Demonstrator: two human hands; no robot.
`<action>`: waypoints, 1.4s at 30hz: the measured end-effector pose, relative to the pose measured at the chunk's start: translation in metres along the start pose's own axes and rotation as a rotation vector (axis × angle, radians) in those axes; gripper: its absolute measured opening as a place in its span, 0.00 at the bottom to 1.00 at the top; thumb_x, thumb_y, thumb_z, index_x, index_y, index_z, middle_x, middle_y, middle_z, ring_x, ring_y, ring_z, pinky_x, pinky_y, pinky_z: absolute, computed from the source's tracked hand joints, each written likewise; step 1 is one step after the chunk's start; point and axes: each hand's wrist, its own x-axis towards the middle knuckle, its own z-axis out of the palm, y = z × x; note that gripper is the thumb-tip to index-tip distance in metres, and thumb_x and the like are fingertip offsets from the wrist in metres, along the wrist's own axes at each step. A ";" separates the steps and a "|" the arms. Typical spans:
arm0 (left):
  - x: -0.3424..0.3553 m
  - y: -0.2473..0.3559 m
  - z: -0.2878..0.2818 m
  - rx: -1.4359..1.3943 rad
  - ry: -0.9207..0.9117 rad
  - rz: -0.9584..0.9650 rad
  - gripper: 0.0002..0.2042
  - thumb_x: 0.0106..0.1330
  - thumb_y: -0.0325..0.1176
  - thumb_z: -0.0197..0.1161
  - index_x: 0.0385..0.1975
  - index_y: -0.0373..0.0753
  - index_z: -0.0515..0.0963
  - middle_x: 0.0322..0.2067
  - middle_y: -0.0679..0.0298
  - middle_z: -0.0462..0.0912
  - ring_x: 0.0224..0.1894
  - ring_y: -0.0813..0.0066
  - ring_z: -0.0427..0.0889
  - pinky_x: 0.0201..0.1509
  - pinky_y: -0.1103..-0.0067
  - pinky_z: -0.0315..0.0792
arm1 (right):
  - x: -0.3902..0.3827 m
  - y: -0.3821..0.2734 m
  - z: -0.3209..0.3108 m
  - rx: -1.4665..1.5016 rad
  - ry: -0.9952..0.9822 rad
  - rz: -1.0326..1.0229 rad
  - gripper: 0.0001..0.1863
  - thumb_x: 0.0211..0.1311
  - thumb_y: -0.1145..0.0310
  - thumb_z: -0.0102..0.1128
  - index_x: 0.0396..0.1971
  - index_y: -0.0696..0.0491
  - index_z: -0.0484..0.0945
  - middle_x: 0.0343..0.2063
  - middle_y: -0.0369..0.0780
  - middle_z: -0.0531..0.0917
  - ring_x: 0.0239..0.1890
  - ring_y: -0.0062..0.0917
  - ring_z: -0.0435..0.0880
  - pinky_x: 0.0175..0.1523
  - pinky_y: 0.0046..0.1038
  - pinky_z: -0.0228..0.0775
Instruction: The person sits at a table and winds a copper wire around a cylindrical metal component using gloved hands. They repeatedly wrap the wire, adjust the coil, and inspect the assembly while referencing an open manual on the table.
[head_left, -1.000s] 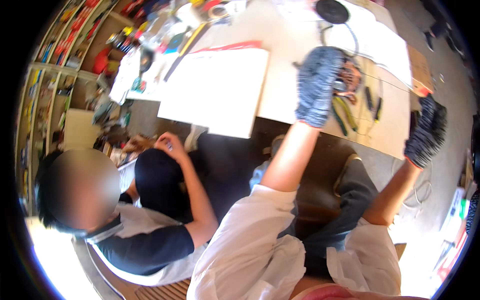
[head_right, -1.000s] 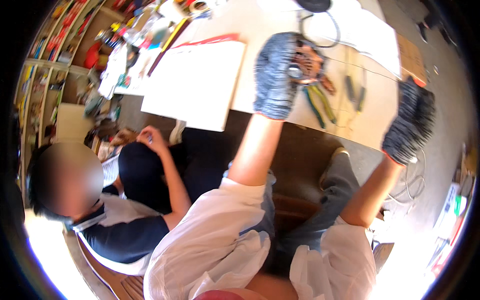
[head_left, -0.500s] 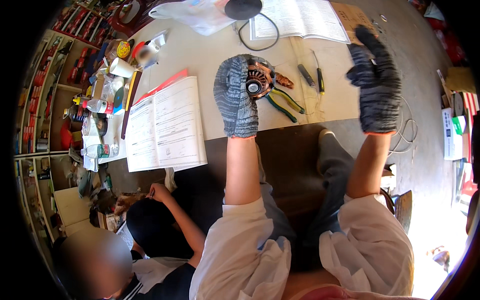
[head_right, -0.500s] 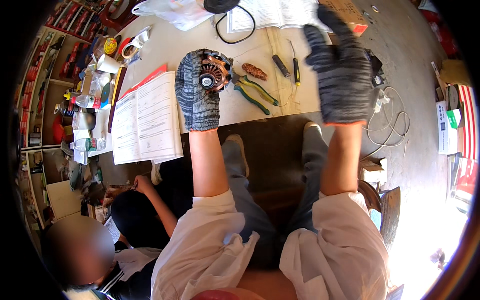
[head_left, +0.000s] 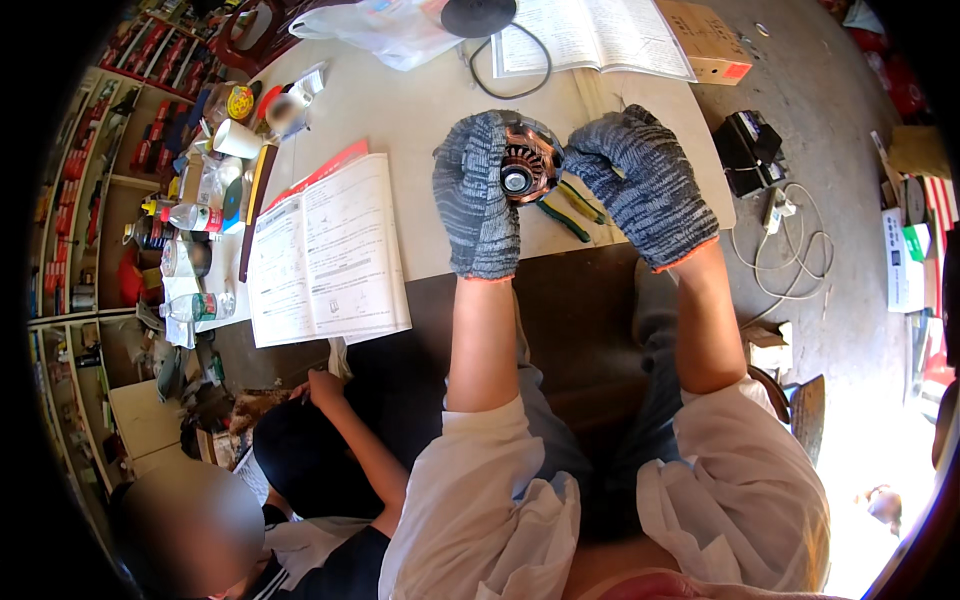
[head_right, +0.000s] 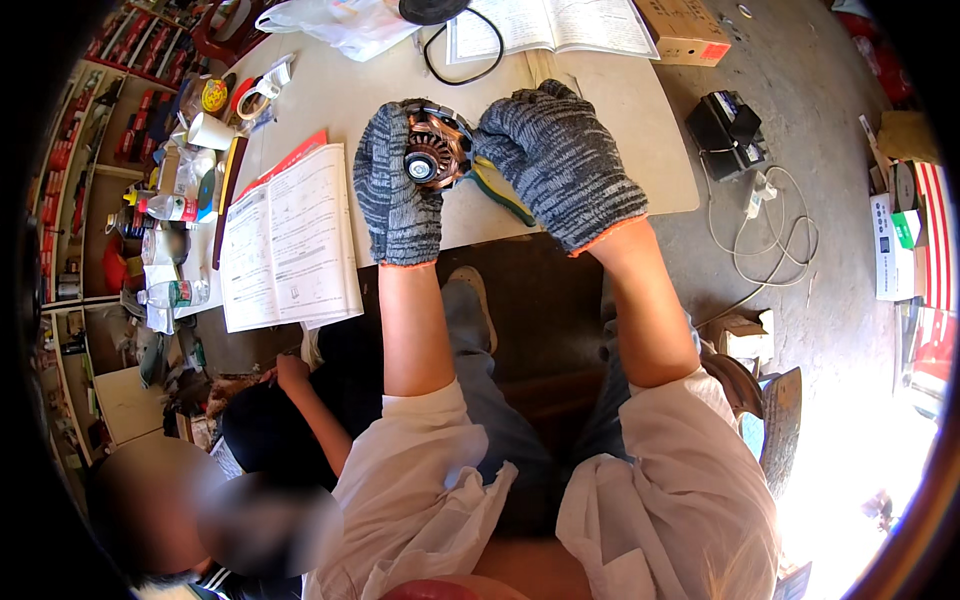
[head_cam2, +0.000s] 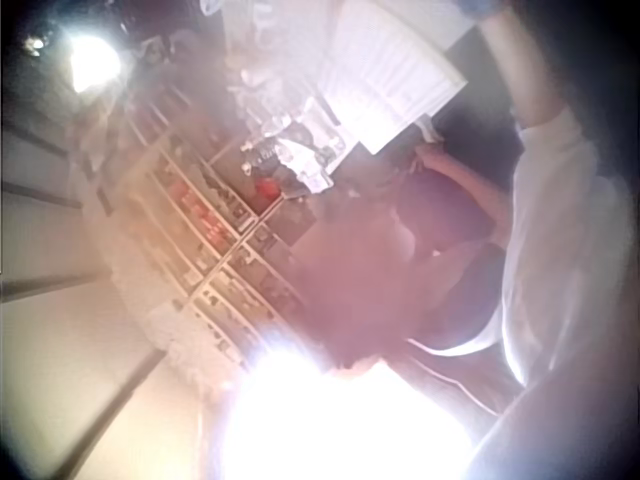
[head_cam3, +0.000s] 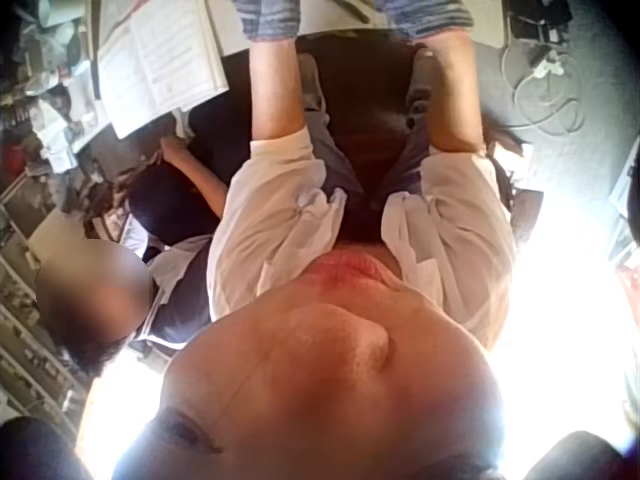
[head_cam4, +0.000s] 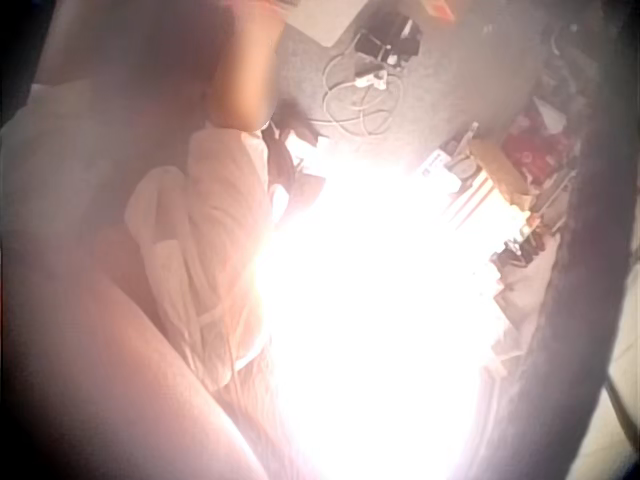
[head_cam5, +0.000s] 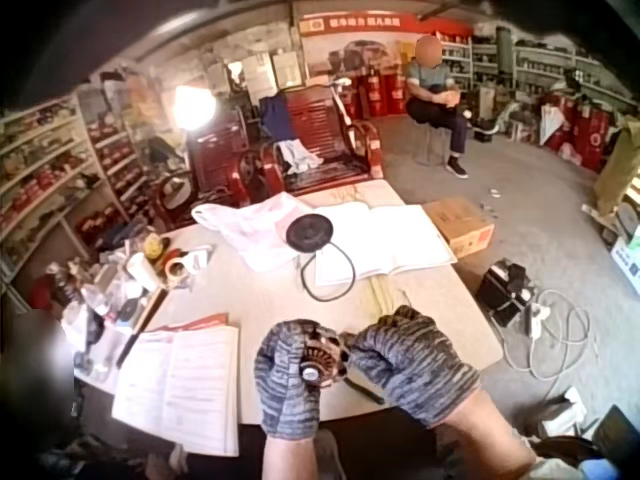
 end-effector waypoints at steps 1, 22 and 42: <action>-0.002 0.003 0.004 -0.069 0.042 -0.107 0.16 0.61 0.44 0.59 0.34 0.35 0.76 0.29 0.60 0.80 0.28 0.70 0.80 0.30 0.77 0.77 | 0.001 0.000 -0.003 -0.026 -0.020 -0.027 0.05 0.50 0.74 0.61 0.28 0.57 0.77 0.27 0.43 0.79 0.32 0.37 0.77 0.46 0.32 0.68; -0.013 -0.005 0.016 0.019 -0.442 -0.296 0.14 0.62 0.41 0.55 0.34 0.33 0.73 0.30 0.54 0.79 0.26 0.70 0.80 0.29 0.79 0.76 | -0.005 0.039 0.002 0.229 0.448 0.322 0.06 0.53 0.73 0.60 0.31 0.57 0.79 0.30 0.40 0.80 0.32 0.25 0.79 0.41 0.24 0.70; 0.010 -0.003 0.002 -0.447 0.239 -0.442 0.14 0.62 0.46 0.56 0.29 0.41 0.73 0.23 0.63 0.78 0.24 0.71 0.79 0.25 0.79 0.74 | -0.008 0.031 -0.024 -0.062 0.194 0.394 0.18 0.54 0.66 0.60 0.45 0.52 0.75 0.42 0.44 0.78 0.44 0.35 0.78 0.51 0.30 0.68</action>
